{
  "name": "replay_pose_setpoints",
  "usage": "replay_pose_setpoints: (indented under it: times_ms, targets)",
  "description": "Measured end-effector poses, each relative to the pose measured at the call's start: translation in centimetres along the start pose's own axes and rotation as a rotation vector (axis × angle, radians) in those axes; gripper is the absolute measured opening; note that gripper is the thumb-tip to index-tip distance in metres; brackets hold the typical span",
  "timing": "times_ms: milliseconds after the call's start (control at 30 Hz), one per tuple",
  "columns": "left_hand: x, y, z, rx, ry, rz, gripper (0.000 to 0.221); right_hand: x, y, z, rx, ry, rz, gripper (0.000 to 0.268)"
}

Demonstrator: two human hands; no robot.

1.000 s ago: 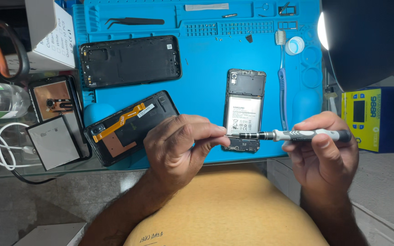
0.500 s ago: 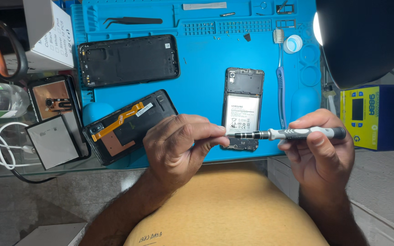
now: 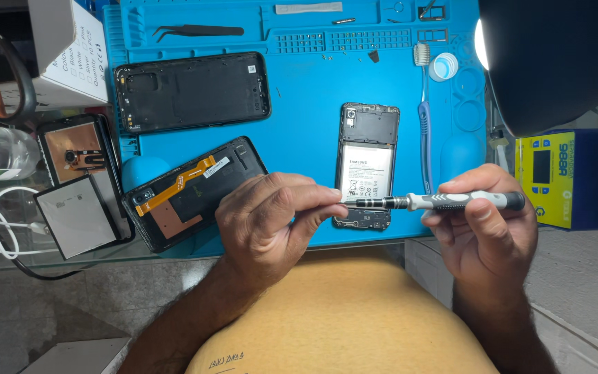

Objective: The person uses a precision screwdriver to remove screws from the internal frame of a disassembled Samsung smartphone. The removed screws are placed into a compartment on the blue work mat. The person also briefly handles a detached phone back cover.

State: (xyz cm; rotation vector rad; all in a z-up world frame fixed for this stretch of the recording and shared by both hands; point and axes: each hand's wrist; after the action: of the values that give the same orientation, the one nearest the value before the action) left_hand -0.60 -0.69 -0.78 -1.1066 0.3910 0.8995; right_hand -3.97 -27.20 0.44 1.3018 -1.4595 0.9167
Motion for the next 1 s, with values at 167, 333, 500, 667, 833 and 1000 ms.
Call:
replay_pose_setpoints:
  times_ms: [167, 333, 500, 667, 833, 1000]
  targets:
    - [0.0, 0.0, 0.0, 0.006, -0.001, 0.016, 0.015, 0.1, -0.1, -0.2, -0.005, 0.004, -0.001, 0.035]
    - [0.0, 0.4, -0.1, 0.013, -0.003, 0.047, 0.021, 0.1, -0.2, 0.0, 0.008, 0.018, 0.010, 0.032]
    - [0.7, 1.4, -0.5, 0.003, 0.035, 0.056, 0.042, 0.4, -0.4, 0.3, -0.039, 0.097, 0.072, 0.039]
    - [0.1, 0.6, -0.3, 0.017, 0.062, 0.011, 0.027, 0.5, -3.3, 2.6, -0.199, 0.291, 0.213, 0.023]
    - [-0.3, 0.1, -0.3, 0.062, 0.007, -0.050, 0.024, -0.4, -5.3, 3.2, -0.299, 0.391, 0.237, 0.016]
    - [-0.3, -0.2, -0.1, 0.091, -0.015, -0.039, 0.020, -1.1, -6.2, 2.2, -0.276, 0.363, 0.188, 0.026]
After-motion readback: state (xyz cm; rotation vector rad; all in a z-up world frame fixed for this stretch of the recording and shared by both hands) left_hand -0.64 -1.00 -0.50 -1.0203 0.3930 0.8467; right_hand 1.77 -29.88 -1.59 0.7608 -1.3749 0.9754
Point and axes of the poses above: each hand's wrist, its own y-axis away from the middle knuckle, its own z-axis out of the back of the hand, x = y × z, and after that the axes turned 2 degrees about -y, right-handed
